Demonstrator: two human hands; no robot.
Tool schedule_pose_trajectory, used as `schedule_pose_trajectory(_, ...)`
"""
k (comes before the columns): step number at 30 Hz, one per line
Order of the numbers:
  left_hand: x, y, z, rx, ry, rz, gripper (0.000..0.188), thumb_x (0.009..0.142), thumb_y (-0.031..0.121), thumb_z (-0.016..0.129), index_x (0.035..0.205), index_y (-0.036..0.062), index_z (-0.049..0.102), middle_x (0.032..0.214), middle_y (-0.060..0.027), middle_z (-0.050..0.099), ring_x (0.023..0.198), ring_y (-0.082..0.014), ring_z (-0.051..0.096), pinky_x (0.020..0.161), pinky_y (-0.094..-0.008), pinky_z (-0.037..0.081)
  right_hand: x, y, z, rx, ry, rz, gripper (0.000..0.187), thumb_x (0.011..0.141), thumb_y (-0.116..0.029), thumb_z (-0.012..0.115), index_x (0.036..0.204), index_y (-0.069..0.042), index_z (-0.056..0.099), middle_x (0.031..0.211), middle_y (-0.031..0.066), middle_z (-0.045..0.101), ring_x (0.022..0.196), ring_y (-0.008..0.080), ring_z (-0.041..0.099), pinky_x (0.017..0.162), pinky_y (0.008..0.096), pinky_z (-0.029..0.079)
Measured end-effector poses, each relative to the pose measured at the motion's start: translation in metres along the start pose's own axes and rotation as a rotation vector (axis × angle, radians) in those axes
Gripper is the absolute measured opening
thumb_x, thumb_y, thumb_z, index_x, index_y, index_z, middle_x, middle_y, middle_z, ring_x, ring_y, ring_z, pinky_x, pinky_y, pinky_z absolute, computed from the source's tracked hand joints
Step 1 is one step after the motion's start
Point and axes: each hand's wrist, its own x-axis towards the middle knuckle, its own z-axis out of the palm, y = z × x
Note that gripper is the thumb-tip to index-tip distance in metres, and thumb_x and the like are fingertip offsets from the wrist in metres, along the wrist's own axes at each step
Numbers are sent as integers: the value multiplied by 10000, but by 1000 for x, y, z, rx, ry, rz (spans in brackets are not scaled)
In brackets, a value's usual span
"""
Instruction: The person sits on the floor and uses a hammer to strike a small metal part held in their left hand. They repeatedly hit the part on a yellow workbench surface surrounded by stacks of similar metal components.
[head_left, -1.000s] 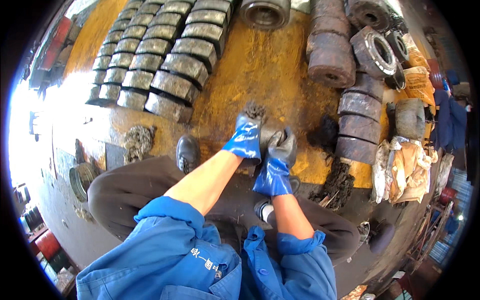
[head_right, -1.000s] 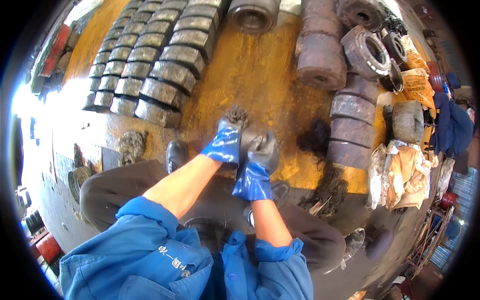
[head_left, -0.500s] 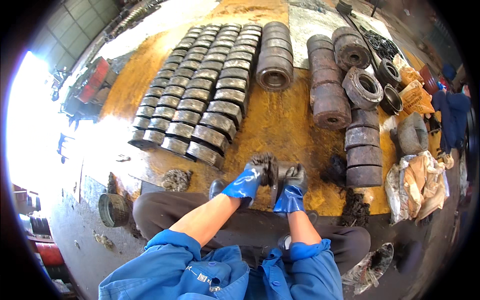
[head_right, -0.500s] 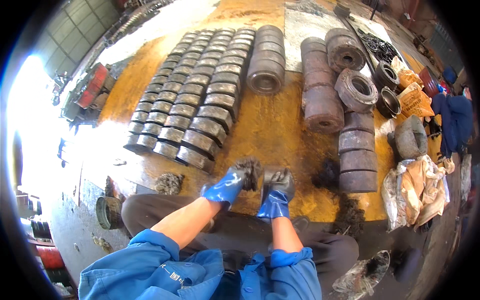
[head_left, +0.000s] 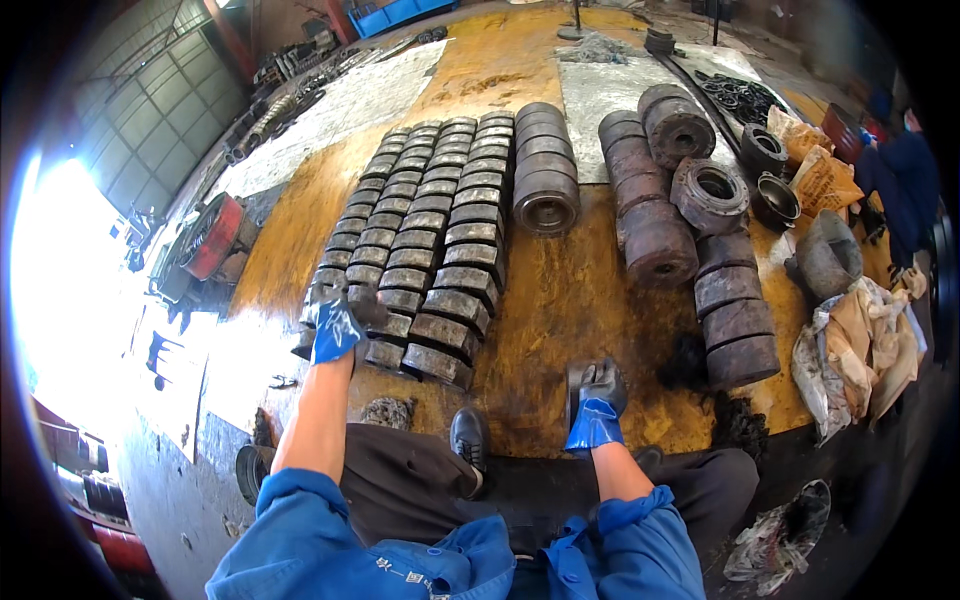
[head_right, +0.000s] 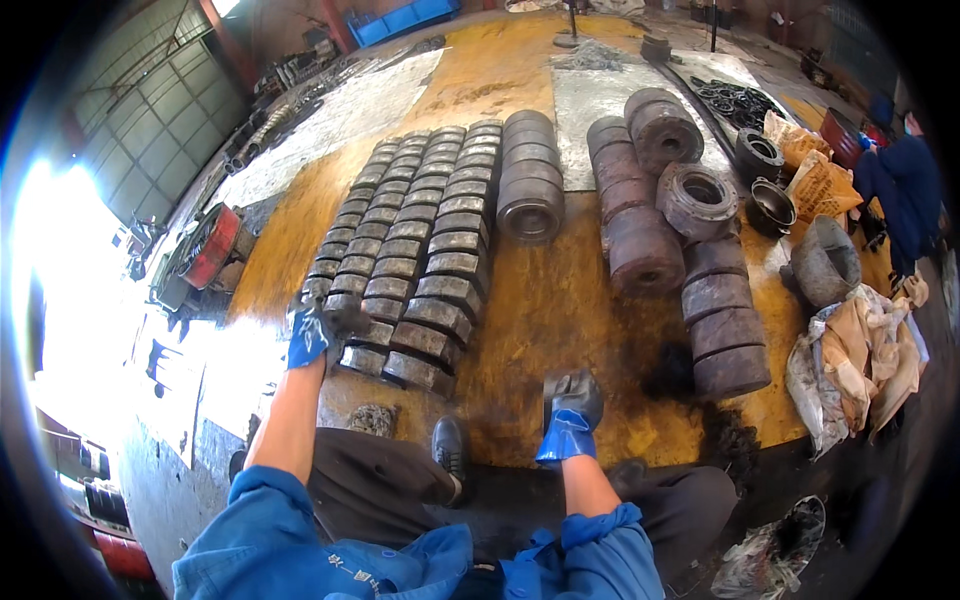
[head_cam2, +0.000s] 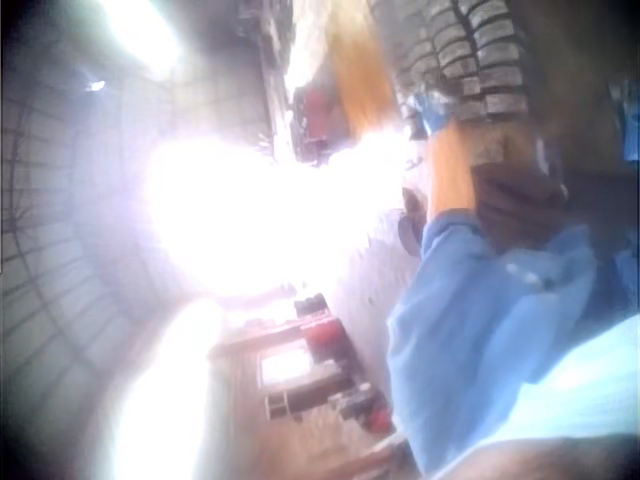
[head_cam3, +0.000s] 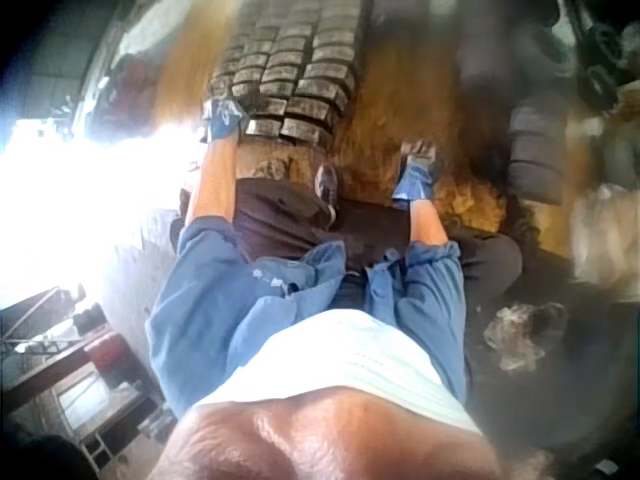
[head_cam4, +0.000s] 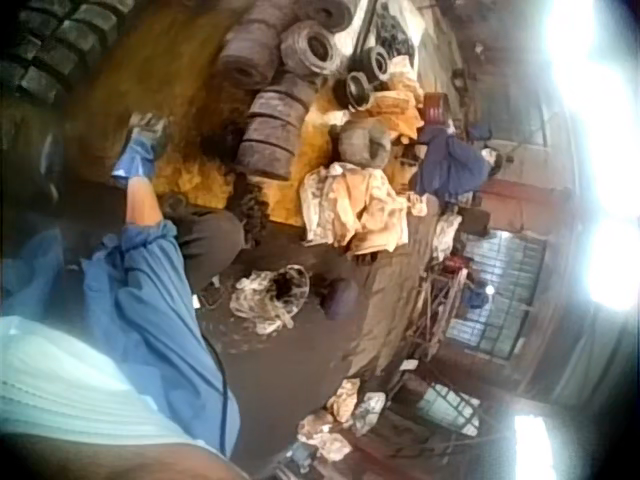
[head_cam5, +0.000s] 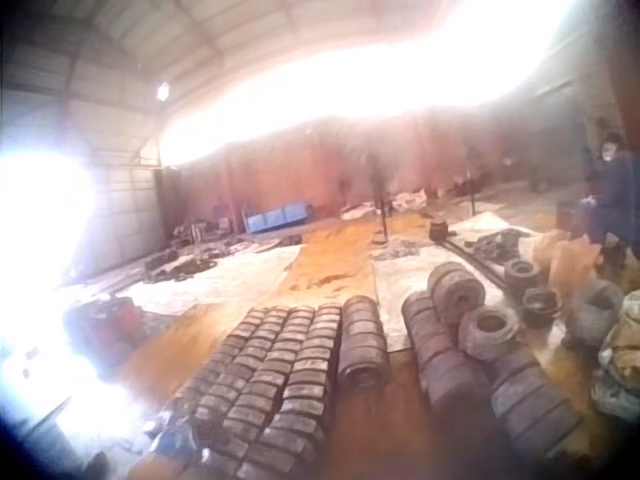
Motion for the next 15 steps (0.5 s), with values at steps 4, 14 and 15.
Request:
schedule_pose_trajectory(4, 11, 39, 33, -99, 130, -195, 572, 937, 423, 606, 1347, 24, 581, 1390, -166, 586, 1340, -310, 486, 1144, -436, 368, 15, 32, 12, 59, 59, 20, 438, 897, -305, 671, 1213, -2, 652, 1134, 226, 696, 1051, 386, 671, 933, 444, 539)
schedule_pose_trajectory(14, 10, 152, 72, -963, 57, -513, 450, 1078, 199, 413, 1503, 52, 378, 1446, -154, 524, 1335, -272, 509, 1111, -421, 426, -2, 8, -2, 75, -85, -14, 381, 975, -229, 615, 1249, 36, 606, 1185, 204, 678, 1075, 344, 663, 957, 399, 521)
schedule_pose_trajectory(15, 15, 157, 69, -921, 91, -564, 440, 1078, 189, 409, 1495, 52, 385, 1434, -154, 533, 1320, -268, 520, 1101, -414, 436, -5, -3, 0, 135, -112, 13, 391, 977, -231, 621, 1266, 32, 597, 1191, 210, 674, 1080, 345, 661, 957, 397, 521)
